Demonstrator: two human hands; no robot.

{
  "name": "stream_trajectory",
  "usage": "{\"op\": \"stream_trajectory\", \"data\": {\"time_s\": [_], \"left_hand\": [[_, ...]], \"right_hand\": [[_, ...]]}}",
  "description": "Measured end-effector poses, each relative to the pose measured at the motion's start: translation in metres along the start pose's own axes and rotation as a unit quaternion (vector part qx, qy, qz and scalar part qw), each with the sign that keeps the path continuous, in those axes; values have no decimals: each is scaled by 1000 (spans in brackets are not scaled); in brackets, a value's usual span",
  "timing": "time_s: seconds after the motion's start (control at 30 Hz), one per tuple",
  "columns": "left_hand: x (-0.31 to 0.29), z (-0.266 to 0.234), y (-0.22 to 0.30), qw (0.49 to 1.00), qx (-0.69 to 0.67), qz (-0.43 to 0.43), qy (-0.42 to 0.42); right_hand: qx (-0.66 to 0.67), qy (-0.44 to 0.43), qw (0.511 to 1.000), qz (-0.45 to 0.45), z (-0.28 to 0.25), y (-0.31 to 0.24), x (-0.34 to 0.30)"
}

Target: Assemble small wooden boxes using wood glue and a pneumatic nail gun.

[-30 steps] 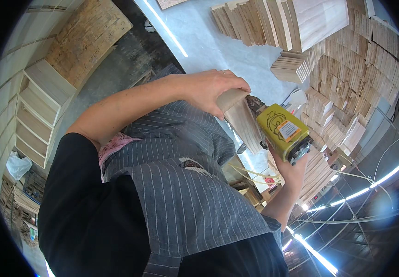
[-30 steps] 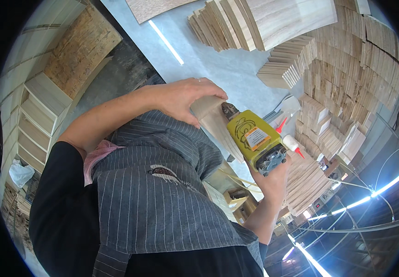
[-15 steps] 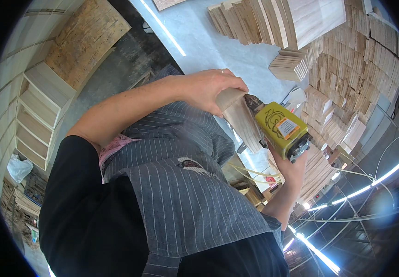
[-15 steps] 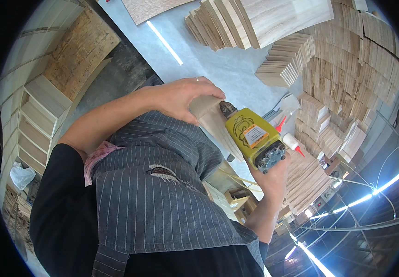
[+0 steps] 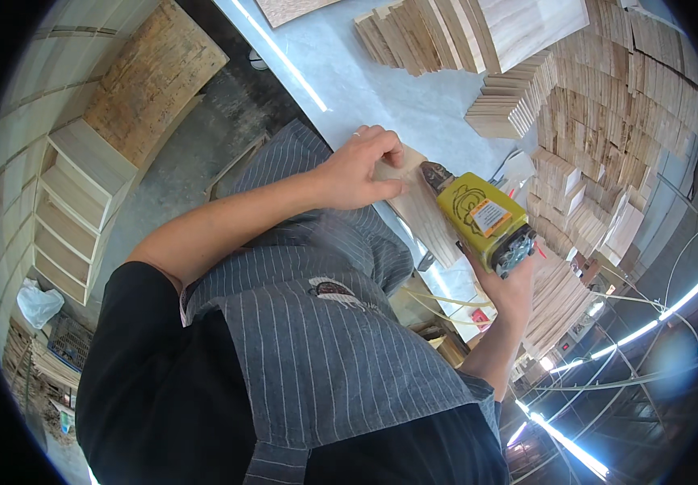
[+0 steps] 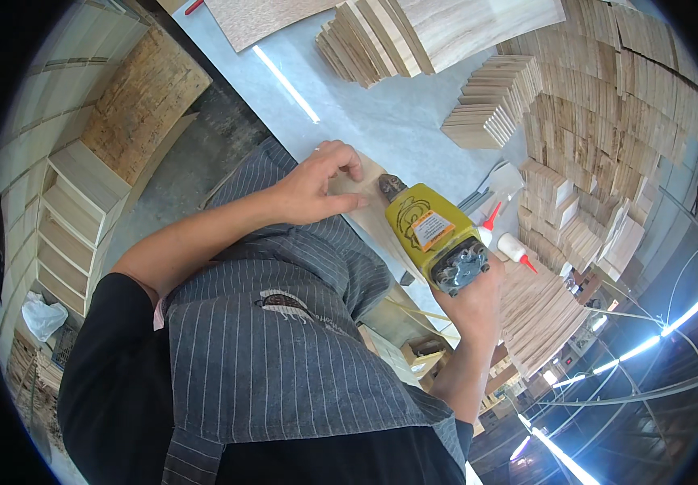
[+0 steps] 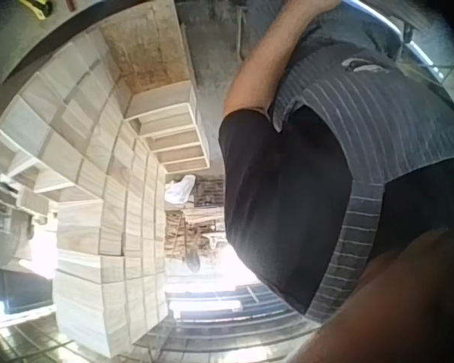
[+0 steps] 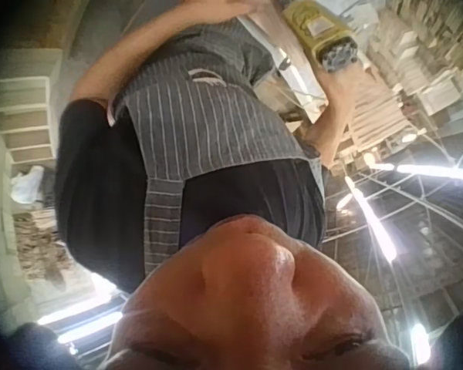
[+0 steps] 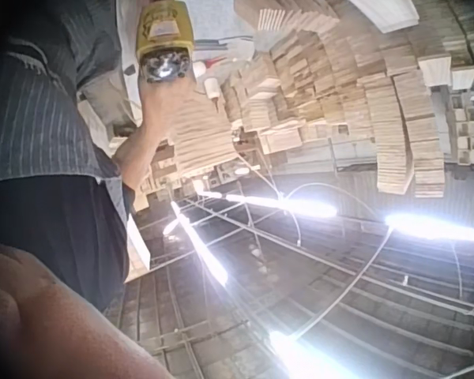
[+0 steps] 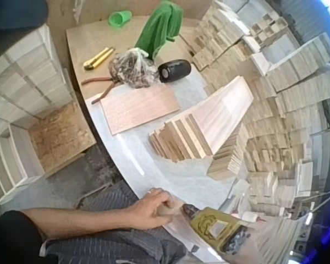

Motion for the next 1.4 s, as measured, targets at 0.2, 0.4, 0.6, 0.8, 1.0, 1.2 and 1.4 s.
{"op": "stream_trajectory", "data": {"time_s": [0.2, 0.4, 0.6, 0.8, 1.0, 1.2, 1.4], "left_hand": [[-1, -1, 1, 999, 26, -37, -12], [12, -12, 4, 989, 88, 115, -5], [27, -27, 13, 974, 115, 116, -160], [30, -26, 8, 974, 96, 119, -166], [28, -26, 5, 977, 72, 117, -161], [9, -12, 7, 998, 16, 56, -19], [7, -5, 1, 999, 16, -51, 8]], "right_hand": [[-8, 21, 999, -48, 1, -3, 2], [-9, 16, 999, -47, 1, 1, 3], [5, 23, 1000, -8, 0, 0, 3], [-14, 12, 999, -29, 0, 2, 4], [-1, 15, 1000, -24, 1, 3, 4], [-17, 18, 999, -30, 0, 5, 1], [-21, 17, 999, -32, -2, 2, 3]]}}
Point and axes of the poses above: each hand's wrist, its own x-axis towards the middle knuckle, its own z-axis out of the palm, y = z × x, the point moved 1 cm from there along x, towards the middle knuckle, and after that the axes turned 9 degrees about y, right-handed, at the moved point
